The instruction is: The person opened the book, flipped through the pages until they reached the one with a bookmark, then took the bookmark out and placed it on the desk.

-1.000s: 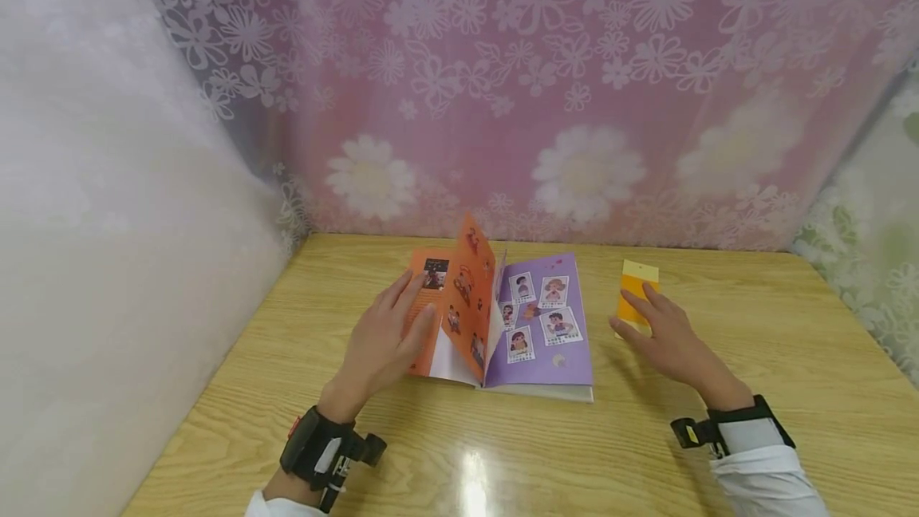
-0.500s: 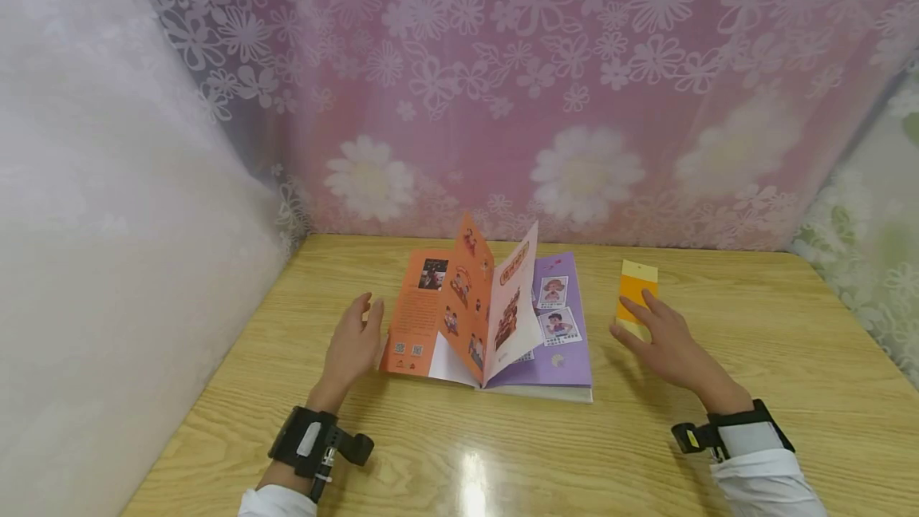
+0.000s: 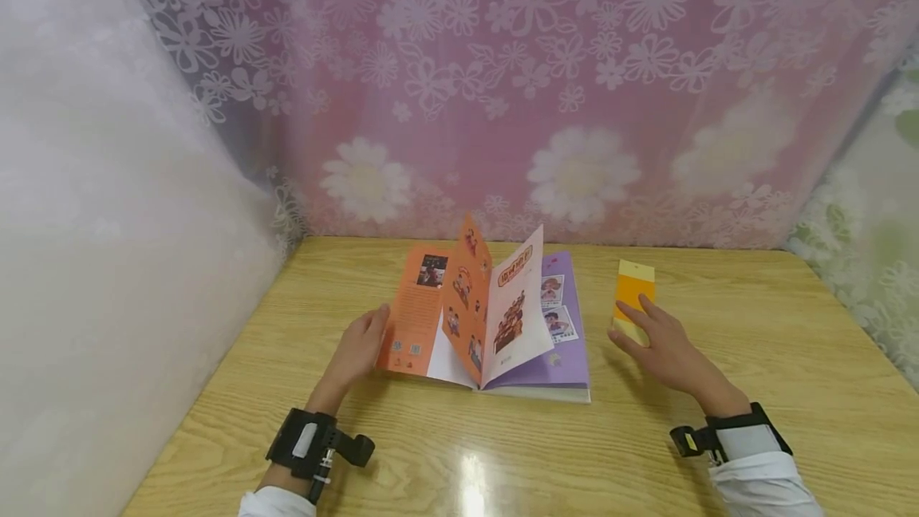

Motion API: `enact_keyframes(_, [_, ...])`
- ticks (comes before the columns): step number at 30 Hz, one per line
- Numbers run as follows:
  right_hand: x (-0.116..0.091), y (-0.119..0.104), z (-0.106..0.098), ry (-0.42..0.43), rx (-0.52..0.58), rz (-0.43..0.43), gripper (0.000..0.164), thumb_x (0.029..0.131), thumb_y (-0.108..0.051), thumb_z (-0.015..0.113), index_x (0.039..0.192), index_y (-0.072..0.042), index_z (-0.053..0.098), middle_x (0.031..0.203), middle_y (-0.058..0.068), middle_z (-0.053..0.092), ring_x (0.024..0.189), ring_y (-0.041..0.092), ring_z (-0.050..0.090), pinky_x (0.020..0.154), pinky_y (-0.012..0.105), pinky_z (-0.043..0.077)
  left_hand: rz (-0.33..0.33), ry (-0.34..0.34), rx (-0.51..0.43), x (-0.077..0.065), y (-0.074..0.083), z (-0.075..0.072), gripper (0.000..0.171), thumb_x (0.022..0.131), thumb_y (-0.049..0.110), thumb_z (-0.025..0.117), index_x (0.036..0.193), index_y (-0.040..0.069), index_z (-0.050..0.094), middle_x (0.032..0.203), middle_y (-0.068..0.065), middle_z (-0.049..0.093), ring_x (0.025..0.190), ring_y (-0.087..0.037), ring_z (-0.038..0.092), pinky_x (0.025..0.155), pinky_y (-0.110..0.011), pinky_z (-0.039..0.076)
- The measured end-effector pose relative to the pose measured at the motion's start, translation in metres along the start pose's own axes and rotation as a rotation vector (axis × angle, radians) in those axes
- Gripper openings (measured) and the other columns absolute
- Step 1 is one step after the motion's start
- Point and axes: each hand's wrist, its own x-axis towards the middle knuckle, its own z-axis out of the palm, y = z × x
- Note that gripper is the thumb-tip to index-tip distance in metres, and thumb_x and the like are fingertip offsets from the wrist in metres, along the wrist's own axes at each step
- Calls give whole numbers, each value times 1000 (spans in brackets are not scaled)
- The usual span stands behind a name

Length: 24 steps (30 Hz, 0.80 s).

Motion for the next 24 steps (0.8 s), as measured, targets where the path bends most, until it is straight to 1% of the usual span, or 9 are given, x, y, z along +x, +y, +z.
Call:
enact_keyframes(3, [-1,0,-1,4,-2,-2,67,91,-43,45,139,1,28,140,41,13,122,60,14,91,72,14,72,-16,-90,-1,8,-2,66,92,57,24,136,10,37,137,-16,42,125,-29,38,99,-49,33])
enact_keyframes(6, [-2,1,-3,5,0,-1,68,91,-42,45,141,-1,24,141,40,12,122,60,13,91,72,14,180,-75,-171,-2,20,-1,62,92,58,22,138,18,35,137,-11,42,122,-26,40,97,-48,36])
enact_keyframes(8, [-2,2,-4,5,2,0,69,91,-43,45,141,-2,22,141,40,12,123,59,13,91,72,15,253,-111,-191,-2,30,2,59,93,55,18,139,22,33,136,-9,41,118,-24,42,94,-47,39])
enact_keyframes(10, [-3,2,-4,5,5,0,69,91,-43,45,142,-2,22,141,40,12,123,59,13,92,72,15,320,-145,-210,-2,39,7,56,95,51,12,141,23,30,137,-9,40,117,-24,43,91,-45,41])
enact_keyframes(13, [-3,1,-4,6,5,1,69,90,-43,46,142,-3,22,141,39,12,123,58,14,92,71,16,391,-171,-210,-1,51,18,54,97,45,6,142,23,27,139,-9,38,118,-25,43,91,-45,41])
enact_keyframes(16, [-3,1,-4,7,-1,4,70,90,-44,45,142,-3,22,141,40,12,123,58,15,92,71,17,425,-211,-249,0,60,30,53,97,41,4,143,24,24,142,-9,35,120,-27,40,92,-47,39])
enact_keyframes(20, [-4,3,-4,14,1,5,69,90,-43,46,142,-2,22,141,40,12,122,59,15,91,71,17,426,-247,-257,1,72,52,54,96,48,5,143,30,24,142,-7,34,120,-26,40,90,-44,41])
enact_keyframes(22, [-5,4,-5,19,6,1,69,90,-42,46,141,-2,22,141,40,12,122,60,15,91,72,17,432,-265,-221,1,78,65,56,94,53,6,142,31,24,141,-4,35,122,-23,39,89,-41,43])
enact_keyframes(24, [-6,5,-5,23,14,-1,69,91,-41,46,142,-2,22,141,40,11,122,60,15,91,72,17,475,-278,-134,3,84,78,58,94,54,9,143,27,25,142,-4,36,123,-20,38,93,-41,40])
